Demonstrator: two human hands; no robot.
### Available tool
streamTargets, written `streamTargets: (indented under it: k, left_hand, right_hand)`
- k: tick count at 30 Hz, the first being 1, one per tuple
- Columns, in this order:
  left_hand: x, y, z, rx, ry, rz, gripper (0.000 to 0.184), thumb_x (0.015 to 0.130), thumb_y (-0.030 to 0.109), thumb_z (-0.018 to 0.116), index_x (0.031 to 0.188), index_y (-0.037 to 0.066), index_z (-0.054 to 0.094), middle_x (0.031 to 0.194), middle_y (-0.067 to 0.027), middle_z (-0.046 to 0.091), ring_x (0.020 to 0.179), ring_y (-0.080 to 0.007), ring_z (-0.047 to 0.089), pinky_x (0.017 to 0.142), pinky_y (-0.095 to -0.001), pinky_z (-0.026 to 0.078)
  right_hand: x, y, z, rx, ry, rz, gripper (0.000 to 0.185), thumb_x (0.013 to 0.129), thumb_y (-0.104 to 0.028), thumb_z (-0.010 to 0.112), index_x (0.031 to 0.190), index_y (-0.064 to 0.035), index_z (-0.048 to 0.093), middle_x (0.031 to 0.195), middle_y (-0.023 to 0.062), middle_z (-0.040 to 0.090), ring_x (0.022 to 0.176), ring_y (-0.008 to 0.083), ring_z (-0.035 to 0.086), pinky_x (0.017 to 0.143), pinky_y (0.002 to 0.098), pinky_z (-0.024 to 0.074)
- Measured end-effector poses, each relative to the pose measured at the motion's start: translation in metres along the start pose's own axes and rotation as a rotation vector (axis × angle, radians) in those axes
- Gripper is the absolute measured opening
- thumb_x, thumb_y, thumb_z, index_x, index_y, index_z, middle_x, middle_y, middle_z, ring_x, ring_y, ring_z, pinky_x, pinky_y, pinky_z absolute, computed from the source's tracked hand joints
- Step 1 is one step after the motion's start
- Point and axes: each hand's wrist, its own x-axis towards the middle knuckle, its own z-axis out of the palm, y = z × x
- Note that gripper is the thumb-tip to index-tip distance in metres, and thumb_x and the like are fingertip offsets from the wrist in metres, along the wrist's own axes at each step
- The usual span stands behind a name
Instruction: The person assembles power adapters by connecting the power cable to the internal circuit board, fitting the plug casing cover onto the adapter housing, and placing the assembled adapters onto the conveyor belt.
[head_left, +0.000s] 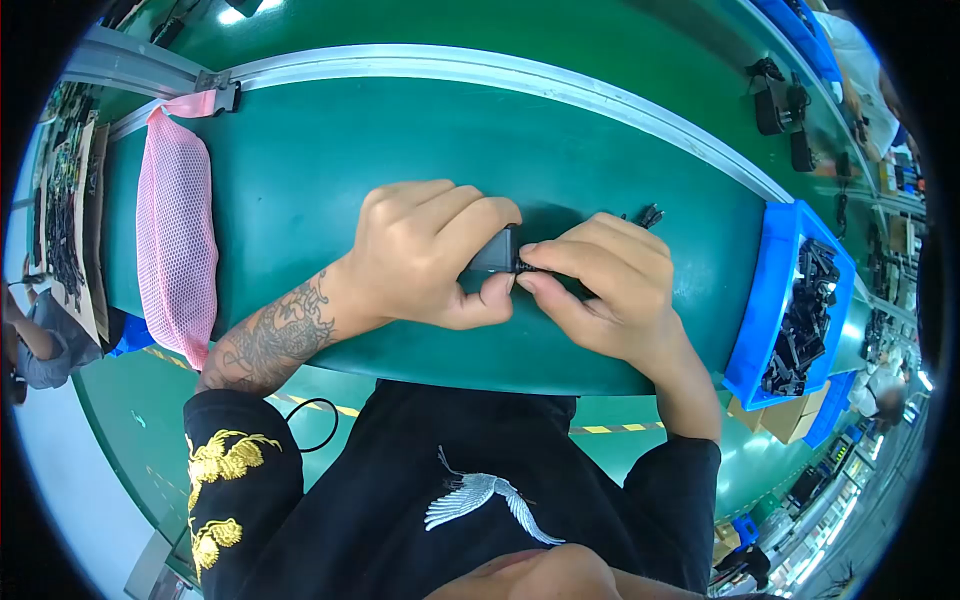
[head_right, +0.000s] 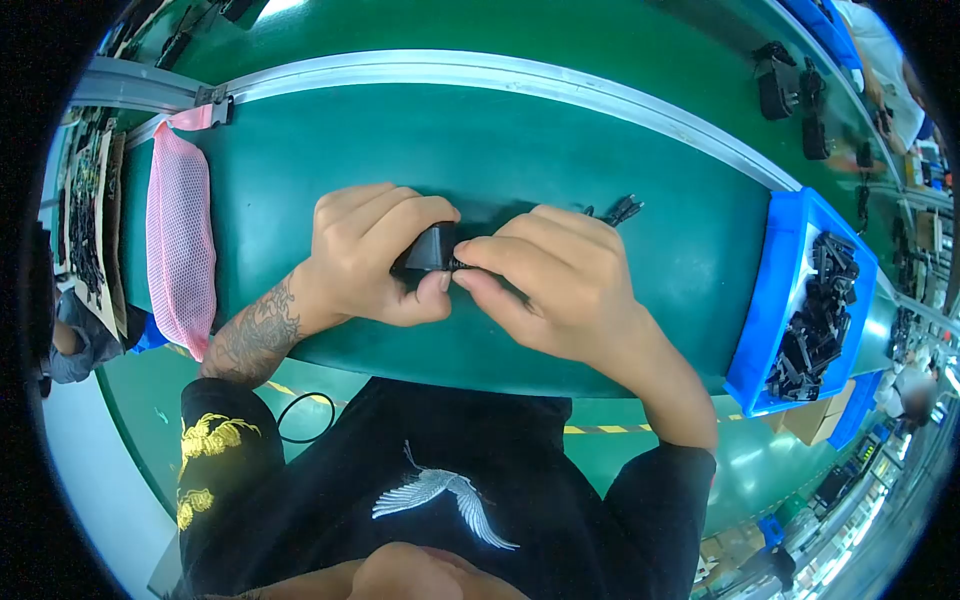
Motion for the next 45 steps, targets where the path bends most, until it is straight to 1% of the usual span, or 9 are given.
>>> streamTargets:
  k: [7,10,13,28,34,37,38,41,45]
  left_hand:
    - [0.004,0.002,-0.006,-0.002,-0.105,-0.036,0.036,0.069,0.027,0.073,0.097,0.004,0.069,0.075,-0.0089,0.066,0.059,-0.0288,0.064,0.054,-0.0383,0.051]
    - [0.003,0.003,-0.003,0.046,-0.073,-0.002,0.036,0.067,0.026,0.072,0.096,0.004,0.068,0.079,-0.0095,0.066,0.064,-0.0296,0.064,0.057,-0.0392,0.052]
    - [0.001,0.007,-0.003,0.033,-0.106,-0.059,0.036,0.068,0.026,0.071,0.096,0.004,0.068,0.081,-0.0098,0.066,0.066,-0.0297,0.065,0.059,-0.0394,0.052]
    - [0.002,0.000,-0.005,0.145,0.036,0.163,0.037,0.079,0.028,0.072,0.103,0.000,0.071,0.083,-0.0094,0.069,0.067,-0.0262,0.068,0.057,-0.0363,0.052]
    - [0.009,-0.005,-0.006,0.156,-0.009,0.186,0.044,0.080,0.026,0.076,0.113,-0.002,0.070,0.092,-0.0126,0.070,0.076,-0.0297,0.069,0.067,-0.0400,0.054]
    - [0.015,-0.002,-0.004,0.162,-0.034,0.161,0.054,0.073,0.017,0.078,0.123,-0.002,0.069,0.102,-0.0125,0.070,0.087,-0.0283,0.068,0.076,-0.0423,0.054]
    - [0.015,0.001,-0.006,0.187,-0.107,0.106,0.065,0.071,0.011,0.083,0.132,-0.003,0.065,0.106,-0.0147,0.069,0.092,-0.0314,0.068,0.081,-0.0445,0.054]
    - [0.016,0.002,-0.001,0.244,-0.164,0.078,0.063,0.075,0.011,0.084,0.133,-0.003,0.064,0.109,-0.0162,0.068,0.094,-0.0340,0.067,0.083,-0.0444,0.054]
    - [0.012,-0.004,0.002,0.266,-0.163,0.078,0.056,0.077,0.009,0.084,0.129,-0.002,0.065,0.111,-0.0177,0.069,0.097,-0.0371,0.068,0.087,-0.0465,0.054]
  right_hand:
    - [-0.007,-0.001,0.007,-0.007,0.042,0.012,0.021,0.075,-0.003,0.087,0.093,-0.0019,0.076,0.073,0.0081,0.066,0.058,0.0246,0.060,0.051,0.0355,0.0463]
    - [-0.007,-0.004,0.006,-0.012,0.030,0.024,0.021,0.075,-0.003,0.087,0.093,-0.0015,0.075,0.072,0.0084,0.065,0.058,0.0247,0.059,0.051,0.0359,0.0454]
    - [-0.008,-0.006,0.010,-0.022,0.050,0.022,0.021,0.075,-0.003,0.087,0.092,-0.0012,0.075,0.072,0.0087,0.065,0.058,0.0247,0.059,0.051,0.0358,0.0454]
    - [-0.010,-0.027,0.015,0.056,0.087,0.256,0.015,0.080,-0.001,0.084,0.091,-0.0027,0.074,0.075,0.0110,0.071,0.058,0.0264,0.066,0.052,0.0349,0.0511]
    - [-0.010,-0.015,0.013,-0.036,0.084,0.235,0.015,0.082,-0.005,0.084,0.093,-0.0056,0.075,0.074,0.0091,0.070,0.062,0.0286,0.068,0.056,0.0382,0.0539]
    - [-0.010,-0.009,0.013,-0.035,0.205,0.169,0.015,0.082,-0.005,0.086,0.093,-0.0050,0.077,0.069,0.0067,0.068,0.054,0.0213,0.062,0.052,0.0345,0.0473]
    - [-0.010,-0.010,0.009,-0.048,0.177,0.192,0.015,0.083,-0.008,0.085,0.095,-0.0048,0.077,0.073,0.0071,0.070,0.058,0.0242,0.065,0.054,0.0364,0.0493]
    - [-0.017,-0.001,0.012,-0.128,0.186,0.172,0.015,0.089,-0.011,0.080,0.101,-0.0049,0.074,0.082,0.0096,0.071,0.069,0.0289,0.068,0.065,0.0400,0.0556]
    - [-0.018,-0.007,0.008,-0.259,0.123,0.192,0.017,0.090,-0.015,0.078,0.104,-0.0061,0.073,0.092,0.0087,0.071,0.084,0.0274,0.070,0.071,0.0395,0.0575]
